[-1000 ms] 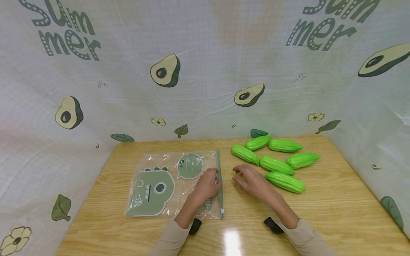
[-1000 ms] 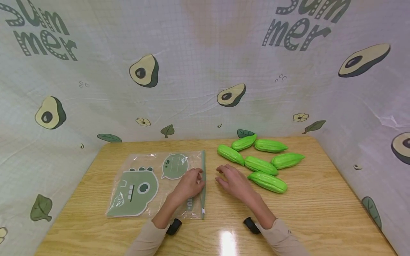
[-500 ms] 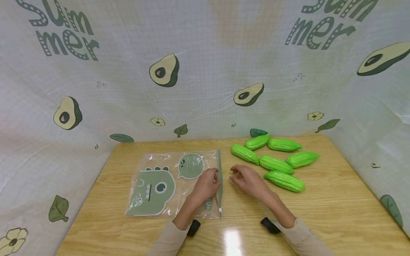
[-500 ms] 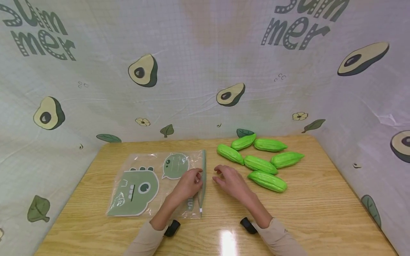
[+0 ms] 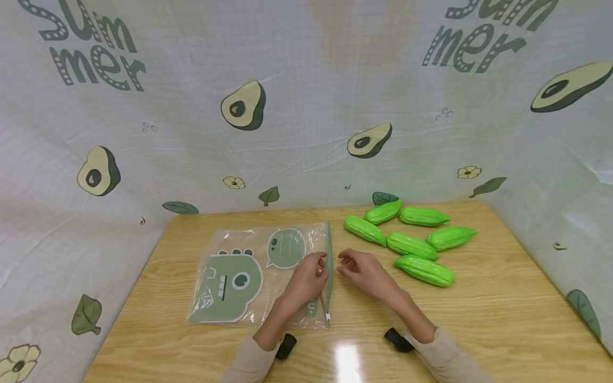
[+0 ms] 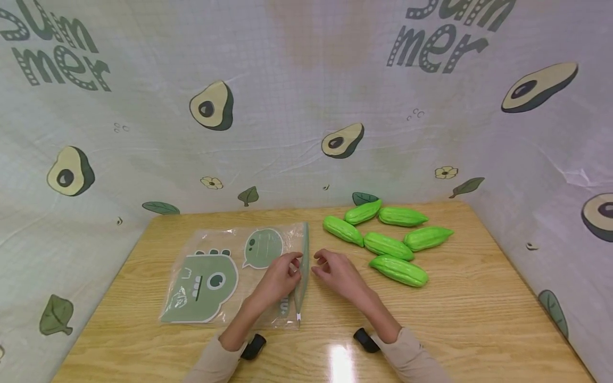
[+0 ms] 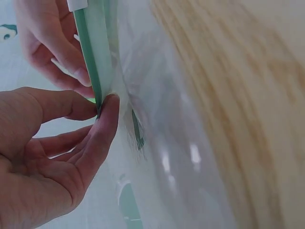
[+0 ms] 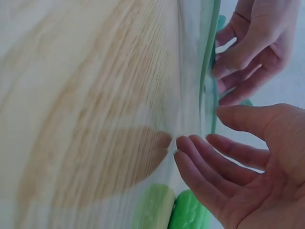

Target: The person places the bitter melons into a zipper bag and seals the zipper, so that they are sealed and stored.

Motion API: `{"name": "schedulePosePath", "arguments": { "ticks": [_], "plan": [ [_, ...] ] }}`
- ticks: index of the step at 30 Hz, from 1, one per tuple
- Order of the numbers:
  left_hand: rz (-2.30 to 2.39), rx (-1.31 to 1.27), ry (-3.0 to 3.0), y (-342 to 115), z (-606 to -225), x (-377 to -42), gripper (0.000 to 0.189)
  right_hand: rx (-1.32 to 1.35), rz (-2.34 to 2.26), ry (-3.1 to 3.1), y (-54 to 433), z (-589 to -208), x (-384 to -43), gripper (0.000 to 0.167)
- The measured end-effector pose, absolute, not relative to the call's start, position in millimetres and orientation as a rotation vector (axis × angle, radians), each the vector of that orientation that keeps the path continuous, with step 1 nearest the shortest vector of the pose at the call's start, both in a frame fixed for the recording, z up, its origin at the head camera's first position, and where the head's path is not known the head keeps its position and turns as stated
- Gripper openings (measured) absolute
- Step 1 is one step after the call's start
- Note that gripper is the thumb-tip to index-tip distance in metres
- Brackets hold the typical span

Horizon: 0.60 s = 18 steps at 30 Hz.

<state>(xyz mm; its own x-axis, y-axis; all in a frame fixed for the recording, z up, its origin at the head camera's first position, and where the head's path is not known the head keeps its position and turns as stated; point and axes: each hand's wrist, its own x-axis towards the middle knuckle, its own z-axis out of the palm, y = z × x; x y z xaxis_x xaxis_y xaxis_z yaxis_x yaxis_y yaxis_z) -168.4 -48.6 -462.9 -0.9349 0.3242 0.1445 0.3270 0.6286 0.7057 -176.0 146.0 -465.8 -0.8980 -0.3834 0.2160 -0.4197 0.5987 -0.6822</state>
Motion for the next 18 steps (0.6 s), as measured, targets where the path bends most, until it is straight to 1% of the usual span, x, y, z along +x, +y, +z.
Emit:
{"name": "schedulePosePath", "arguments": {
  "ticks": [11,18],
  "plan": [
    [-1.261,-0.652,-2.771,-52.0,-459.1,-163.0,0.047,0.706,1.272,-2.757,137.1,-466.0,-174.7,0.024],
    [-1.243,-0.674,-2.761,-53.4,-457.9,-159.9,0.051,0.743,1.310,-2.707,136.7,-465.5,-174.1,0.018]
  ]
}}
